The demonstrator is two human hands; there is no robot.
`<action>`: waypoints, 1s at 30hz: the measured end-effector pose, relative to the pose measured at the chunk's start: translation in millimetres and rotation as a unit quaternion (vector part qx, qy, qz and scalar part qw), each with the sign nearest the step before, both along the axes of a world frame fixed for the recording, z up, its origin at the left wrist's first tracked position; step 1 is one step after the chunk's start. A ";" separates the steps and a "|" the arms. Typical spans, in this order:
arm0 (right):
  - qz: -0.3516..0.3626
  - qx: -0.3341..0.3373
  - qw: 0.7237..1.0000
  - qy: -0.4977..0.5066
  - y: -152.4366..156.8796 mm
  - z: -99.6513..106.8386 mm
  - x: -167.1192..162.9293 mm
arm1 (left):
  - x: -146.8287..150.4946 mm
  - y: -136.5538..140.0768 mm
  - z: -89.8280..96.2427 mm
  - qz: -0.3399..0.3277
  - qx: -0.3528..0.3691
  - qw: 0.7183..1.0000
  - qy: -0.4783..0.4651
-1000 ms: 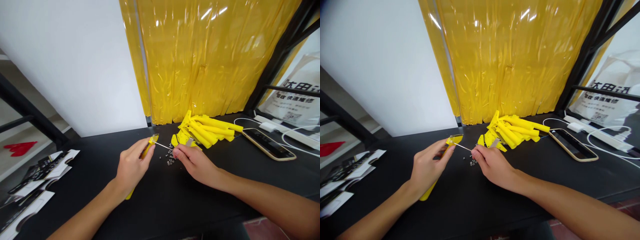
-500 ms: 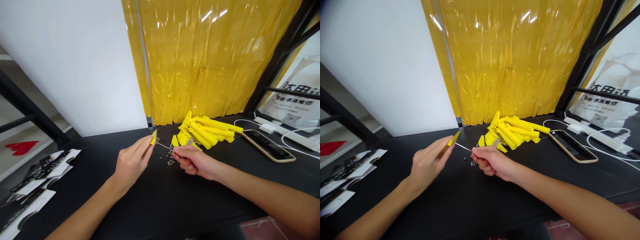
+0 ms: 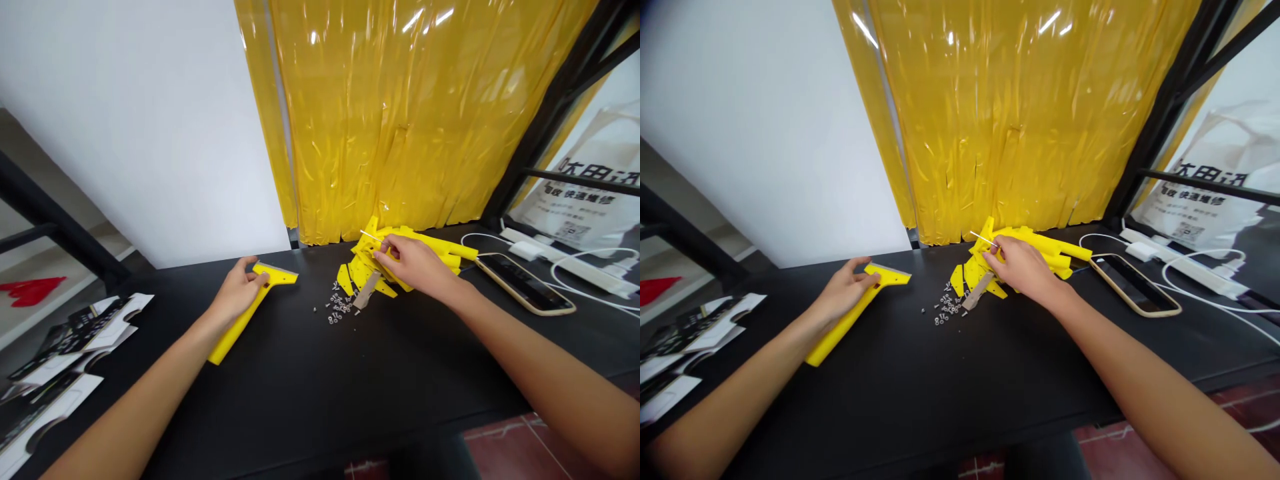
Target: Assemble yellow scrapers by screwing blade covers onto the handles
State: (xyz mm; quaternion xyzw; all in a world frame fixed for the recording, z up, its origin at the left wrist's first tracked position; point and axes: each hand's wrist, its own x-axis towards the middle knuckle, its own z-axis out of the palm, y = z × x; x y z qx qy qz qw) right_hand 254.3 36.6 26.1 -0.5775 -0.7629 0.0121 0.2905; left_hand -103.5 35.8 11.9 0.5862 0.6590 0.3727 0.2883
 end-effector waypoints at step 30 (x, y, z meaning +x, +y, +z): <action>0.208 -0.176 0.951 0.148 -68.5 -16.4 -71.5 | 82.8 -74.3 -13.1 -0.229 0.137 0.959 -0.098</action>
